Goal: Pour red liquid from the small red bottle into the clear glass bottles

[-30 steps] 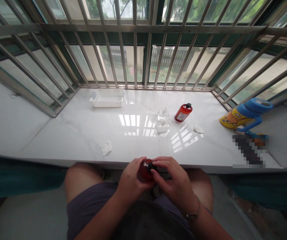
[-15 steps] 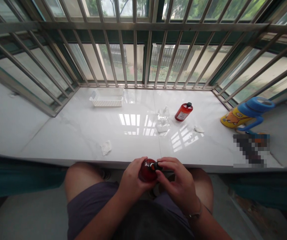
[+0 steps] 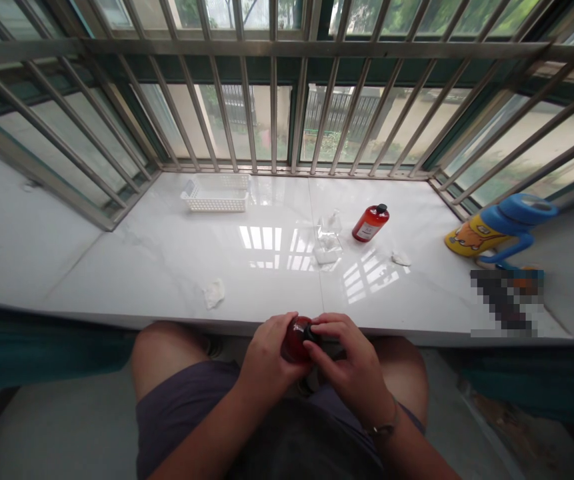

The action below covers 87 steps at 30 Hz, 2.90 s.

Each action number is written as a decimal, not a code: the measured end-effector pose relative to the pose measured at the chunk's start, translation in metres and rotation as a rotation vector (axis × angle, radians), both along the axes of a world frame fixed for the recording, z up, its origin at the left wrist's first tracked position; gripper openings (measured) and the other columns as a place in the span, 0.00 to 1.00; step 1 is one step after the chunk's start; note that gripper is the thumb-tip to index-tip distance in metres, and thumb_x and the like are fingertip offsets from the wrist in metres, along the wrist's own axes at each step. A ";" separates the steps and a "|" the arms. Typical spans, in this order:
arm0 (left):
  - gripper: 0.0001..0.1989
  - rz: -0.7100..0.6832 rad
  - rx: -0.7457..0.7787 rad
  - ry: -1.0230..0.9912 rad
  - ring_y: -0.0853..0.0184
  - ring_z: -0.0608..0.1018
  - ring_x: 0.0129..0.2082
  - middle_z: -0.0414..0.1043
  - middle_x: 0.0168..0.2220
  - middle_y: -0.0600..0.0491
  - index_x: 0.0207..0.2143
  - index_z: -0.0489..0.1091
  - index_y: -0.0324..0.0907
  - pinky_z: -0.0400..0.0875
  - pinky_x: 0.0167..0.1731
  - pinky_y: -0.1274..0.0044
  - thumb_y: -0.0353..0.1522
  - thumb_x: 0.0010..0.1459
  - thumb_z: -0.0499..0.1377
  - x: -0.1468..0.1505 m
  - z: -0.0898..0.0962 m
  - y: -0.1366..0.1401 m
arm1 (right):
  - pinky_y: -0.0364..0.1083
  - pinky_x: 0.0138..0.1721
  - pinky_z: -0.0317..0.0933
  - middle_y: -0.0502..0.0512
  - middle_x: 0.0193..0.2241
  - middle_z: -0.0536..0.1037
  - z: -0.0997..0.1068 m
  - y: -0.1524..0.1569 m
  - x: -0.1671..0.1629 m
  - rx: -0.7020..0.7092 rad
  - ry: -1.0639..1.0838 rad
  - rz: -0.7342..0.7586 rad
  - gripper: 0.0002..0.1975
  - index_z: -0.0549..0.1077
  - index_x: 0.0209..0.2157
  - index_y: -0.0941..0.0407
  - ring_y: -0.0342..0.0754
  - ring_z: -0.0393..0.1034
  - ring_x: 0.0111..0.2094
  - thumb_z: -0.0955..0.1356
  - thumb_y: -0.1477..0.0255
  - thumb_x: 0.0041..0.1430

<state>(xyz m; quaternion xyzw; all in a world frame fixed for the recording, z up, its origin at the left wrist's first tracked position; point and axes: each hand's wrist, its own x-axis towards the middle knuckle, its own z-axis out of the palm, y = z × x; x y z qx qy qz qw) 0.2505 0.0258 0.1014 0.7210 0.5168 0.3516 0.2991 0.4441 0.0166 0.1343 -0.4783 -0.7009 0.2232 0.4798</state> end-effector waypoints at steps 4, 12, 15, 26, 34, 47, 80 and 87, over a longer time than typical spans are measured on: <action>0.38 0.018 -0.057 -0.038 0.51 0.82 0.55 0.79 0.56 0.45 0.60 0.70 0.47 0.78 0.57 0.59 0.34 0.48 0.78 -0.003 0.003 0.004 | 0.57 0.62 0.71 0.58 0.61 0.79 -0.002 -0.004 0.003 -0.044 -0.025 0.074 0.20 0.74 0.61 0.46 0.57 0.75 0.61 0.72 0.70 0.69; 0.36 0.029 -0.082 -0.030 0.51 0.82 0.55 0.80 0.56 0.47 0.60 0.71 0.47 0.78 0.57 0.58 0.36 0.50 0.78 -0.002 0.006 0.006 | 0.57 0.59 0.73 0.60 0.56 0.78 -0.025 -0.014 0.007 -0.267 0.210 -0.011 0.24 0.66 0.65 0.45 0.55 0.77 0.56 0.70 0.62 0.71; 0.36 0.025 -0.077 -0.033 0.52 0.82 0.55 0.80 0.56 0.47 0.60 0.71 0.47 0.78 0.57 0.59 0.36 0.49 0.78 -0.001 0.006 0.005 | 0.61 0.68 0.66 0.62 0.64 0.73 -0.025 -0.014 0.005 -0.302 0.264 0.049 0.28 0.62 0.69 0.45 0.58 0.70 0.66 0.70 0.61 0.72; 0.35 0.030 -0.044 -0.032 0.52 0.83 0.54 0.81 0.55 0.47 0.59 0.72 0.48 0.79 0.56 0.59 0.37 0.49 0.78 -0.001 0.009 0.006 | 0.62 0.65 0.68 0.63 0.57 0.77 -0.026 -0.015 0.004 -0.309 0.250 0.059 0.30 0.58 0.69 0.47 0.58 0.73 0.62 0.69 0.59 0.72; 0.35 0.024 -0.042 -0.023 0.53 0.83 0.53 0.81 0.54 0.48 0.58 0.72 0.48 0.79 0.55 0.61 0.35 0.49 0.78 0.000 0.008 0.005 | 0.61 0.67 0.66 0.62 0.58 0.76 -0.026 -0.014 0.006 -0.290 0.228 0.059 0.28 0.59 0.68 0.48 0.56 0.72 0.63 0.69 0.62 0.72; 0.37 -0.004 -0.026 -0.005 0.52 0.83 0.54 0.80 0.55 0.46 0.60 0.71 0.47 0.79 0.56 0.60 0.31 0.48 0.76 0.005 -0.002 0.001 | 0.56 0.54 0.76 0.56 0.48 0.83 -0.020 -0.010 0.002 -0.204 0.122 -0.068 0.17 0.66 0.53 0.48 0.54 0.82 0.50 0.74 0.67 0.67; 0.39 -0.050 -0.042 -0.072 0.51 0.83 0.55 0.81 0.56 0.47 0.60 0.71 0.47 0.80 0.57 0.59 0.30 0.44 0.76 0.010 -0.007 0.005 | 0.52 0.49 0.77 0.53 0.45 0.84 -0.007 -0.001 0.014 -0.231 0.067 -0.037 0.17 0.76 0.50 0.48 0.53 0.82 0.46 0.78 0.66 0.61; 0.42 -0.115 -0.116 -0.095 0.51 0.82 0.58 0.78 0.60 0.44 0.65 0.67 0.47 0.78 0.60 0.58 0.34 0.49 0.78 0.019 -0.005 0.011 | 0.55 0.52 0.77 0.53 0.45 0.84 -0.015 0.001 0.020 -0.279 0.138 -0.095 0.20 0.72 0.51 0.48 0.53 0.83 0.47 0.78 0.65 0.61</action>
